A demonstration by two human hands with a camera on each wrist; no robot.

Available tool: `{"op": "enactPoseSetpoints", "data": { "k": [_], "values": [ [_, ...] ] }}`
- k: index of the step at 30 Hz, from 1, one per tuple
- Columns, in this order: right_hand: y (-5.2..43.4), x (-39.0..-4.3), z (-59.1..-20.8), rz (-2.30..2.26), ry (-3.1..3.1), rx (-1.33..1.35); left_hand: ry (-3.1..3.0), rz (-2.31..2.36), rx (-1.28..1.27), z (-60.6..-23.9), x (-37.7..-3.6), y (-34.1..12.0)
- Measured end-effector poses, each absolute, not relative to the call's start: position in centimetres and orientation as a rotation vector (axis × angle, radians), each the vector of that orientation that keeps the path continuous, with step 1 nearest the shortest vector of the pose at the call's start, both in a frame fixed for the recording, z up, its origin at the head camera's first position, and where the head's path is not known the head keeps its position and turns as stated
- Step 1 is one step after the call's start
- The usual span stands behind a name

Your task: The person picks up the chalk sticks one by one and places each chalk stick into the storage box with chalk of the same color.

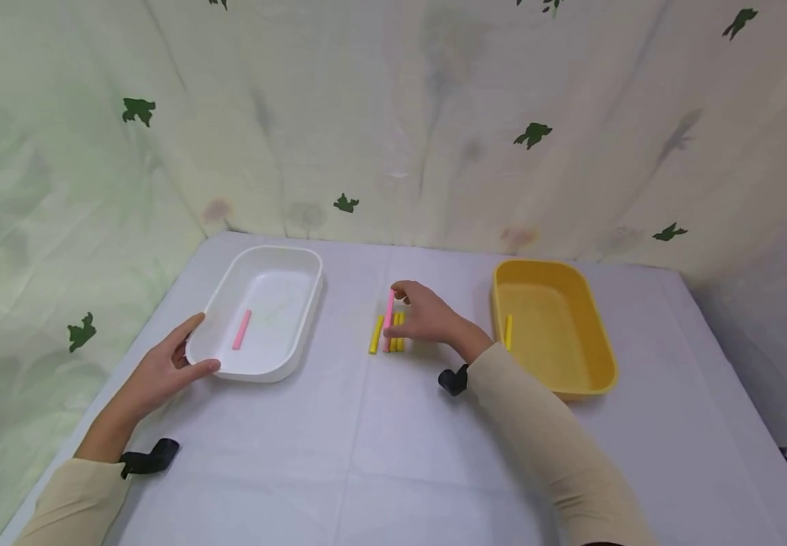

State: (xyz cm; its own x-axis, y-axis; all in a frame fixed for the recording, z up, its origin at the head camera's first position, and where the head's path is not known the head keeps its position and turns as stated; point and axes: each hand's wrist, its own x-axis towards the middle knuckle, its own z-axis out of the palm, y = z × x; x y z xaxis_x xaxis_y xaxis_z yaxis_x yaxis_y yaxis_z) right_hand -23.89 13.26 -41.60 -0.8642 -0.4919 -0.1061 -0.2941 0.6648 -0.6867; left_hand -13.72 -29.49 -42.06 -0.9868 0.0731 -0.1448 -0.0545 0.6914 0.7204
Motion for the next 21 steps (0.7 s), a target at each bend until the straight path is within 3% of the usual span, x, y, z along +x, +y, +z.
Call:
{"op": "enactPoseSetpoints", "data": {
  "k": [21],
  "values": [
    [14.0, -22.5, -36.2, -1.270, 2.449, -0.856, 2.721, 1.193, 0.028, -42.2, -13.8, -29.9]
  ]
}}
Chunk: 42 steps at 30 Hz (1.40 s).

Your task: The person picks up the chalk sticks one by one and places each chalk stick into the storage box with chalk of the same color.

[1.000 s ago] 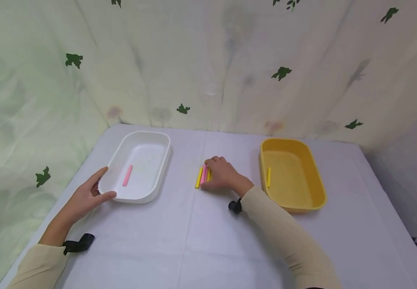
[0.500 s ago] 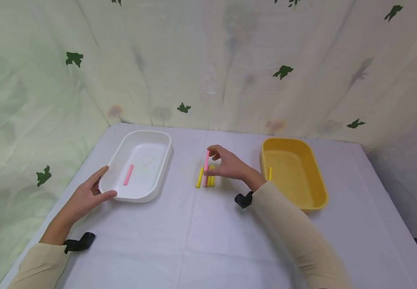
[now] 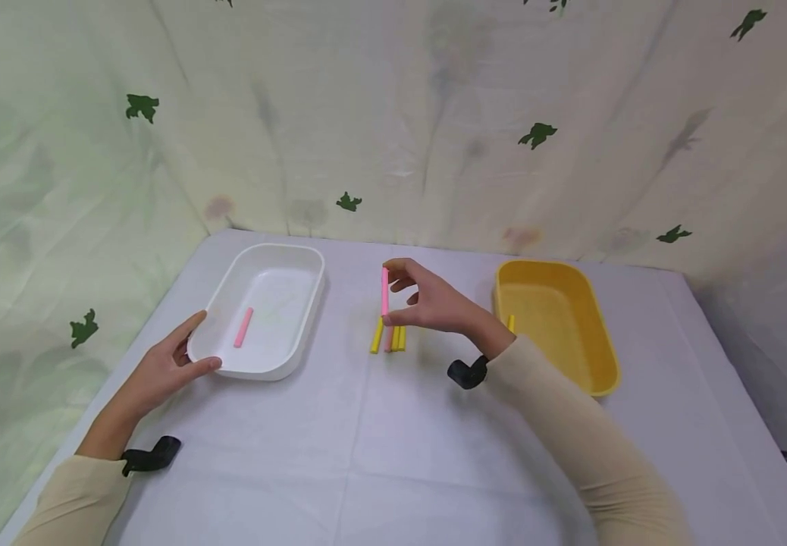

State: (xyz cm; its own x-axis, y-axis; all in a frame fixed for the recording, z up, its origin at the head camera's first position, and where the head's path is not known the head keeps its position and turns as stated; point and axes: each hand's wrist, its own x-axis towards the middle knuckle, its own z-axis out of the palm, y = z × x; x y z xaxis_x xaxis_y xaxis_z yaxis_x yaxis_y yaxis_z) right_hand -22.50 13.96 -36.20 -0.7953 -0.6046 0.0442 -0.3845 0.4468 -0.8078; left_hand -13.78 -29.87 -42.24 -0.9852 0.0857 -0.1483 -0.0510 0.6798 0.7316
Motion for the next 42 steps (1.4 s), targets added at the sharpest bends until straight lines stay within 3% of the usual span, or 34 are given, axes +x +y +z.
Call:
{"op": "enactPoseSetpoints", "data": {
  "k": [13, 42],
  "values": [
    [12.0, -23.2, -34.3, -1.285, 2.456, -0.891, 2.722, 1.197, 0.038, -42.1, -13.8, -30.1],
    [2.3, -25.1, -33.8, -1.279, 2.372, -0.880, 2.699, 1.214, 0.014, -42.1, -13.7, -29.9]
  ]
}}
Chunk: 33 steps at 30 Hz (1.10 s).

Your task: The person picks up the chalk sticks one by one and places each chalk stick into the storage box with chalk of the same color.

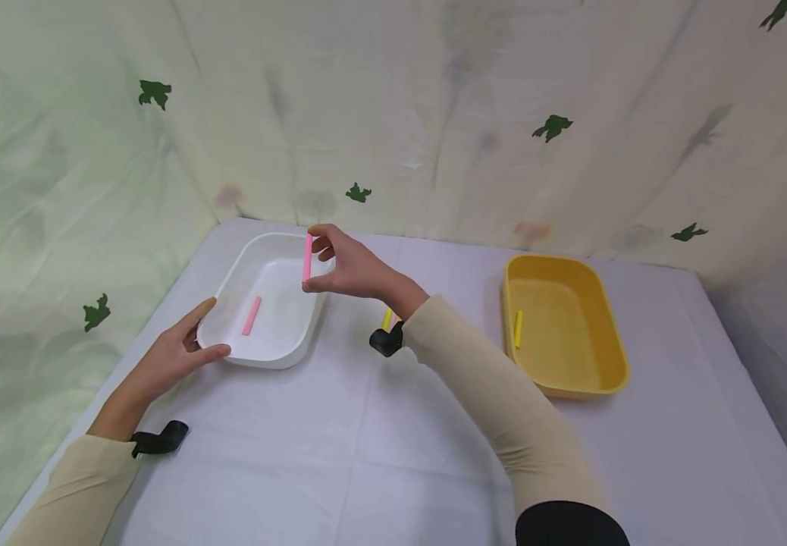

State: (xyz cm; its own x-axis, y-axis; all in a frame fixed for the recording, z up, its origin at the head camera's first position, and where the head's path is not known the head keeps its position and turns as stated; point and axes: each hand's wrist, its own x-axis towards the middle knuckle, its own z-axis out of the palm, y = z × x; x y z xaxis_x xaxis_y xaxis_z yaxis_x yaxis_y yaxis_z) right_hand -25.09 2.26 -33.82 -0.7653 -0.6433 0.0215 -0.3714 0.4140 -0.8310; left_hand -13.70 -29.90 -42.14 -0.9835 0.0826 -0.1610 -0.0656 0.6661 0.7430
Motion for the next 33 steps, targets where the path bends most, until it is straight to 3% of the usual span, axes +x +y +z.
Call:
{"op": "enactPoseSetpoints", "data": {
  "k": [33],
  "values": [
    [-1.1, -24.8, -35.3, -1.157, 2.409, -0.800, 2.678, 1.238, 0.026, -42.0, -13.5, -30.0]
  ]
}}
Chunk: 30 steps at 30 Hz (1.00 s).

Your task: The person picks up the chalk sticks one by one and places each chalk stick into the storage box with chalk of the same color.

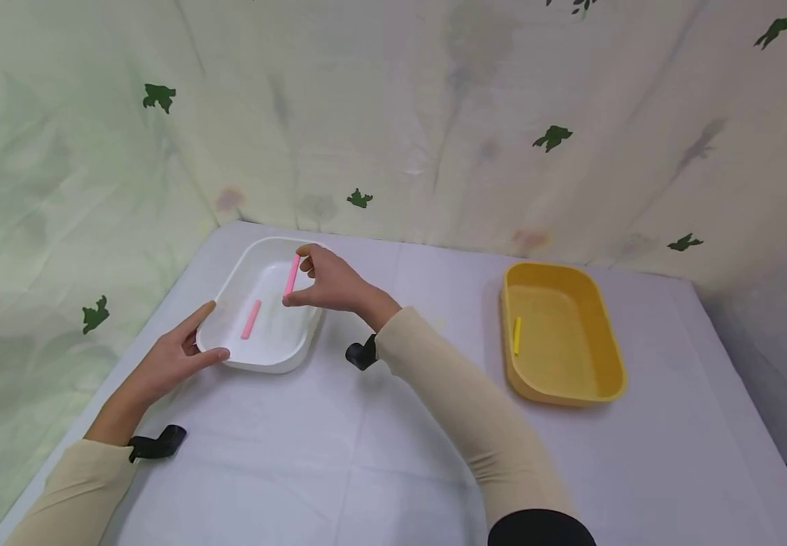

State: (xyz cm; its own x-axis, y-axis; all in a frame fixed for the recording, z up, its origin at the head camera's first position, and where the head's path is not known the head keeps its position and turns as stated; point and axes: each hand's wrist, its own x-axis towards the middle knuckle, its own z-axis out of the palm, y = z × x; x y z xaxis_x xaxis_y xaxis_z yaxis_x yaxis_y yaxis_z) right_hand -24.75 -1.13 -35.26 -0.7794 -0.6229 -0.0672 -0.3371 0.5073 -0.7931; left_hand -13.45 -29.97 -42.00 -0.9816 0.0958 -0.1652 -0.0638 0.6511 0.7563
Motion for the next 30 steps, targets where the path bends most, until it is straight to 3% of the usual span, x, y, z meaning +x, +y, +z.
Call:
{"op": "enactPoseSetpoints", "data": {
  "k": [30],
  "values": [
    [-1.40, -24.33, -36.17, -1.259, 2.370, -0.820, 2.693, 1.228, 0.025, -42.19, -13.53, -29.91]
  ]
}}
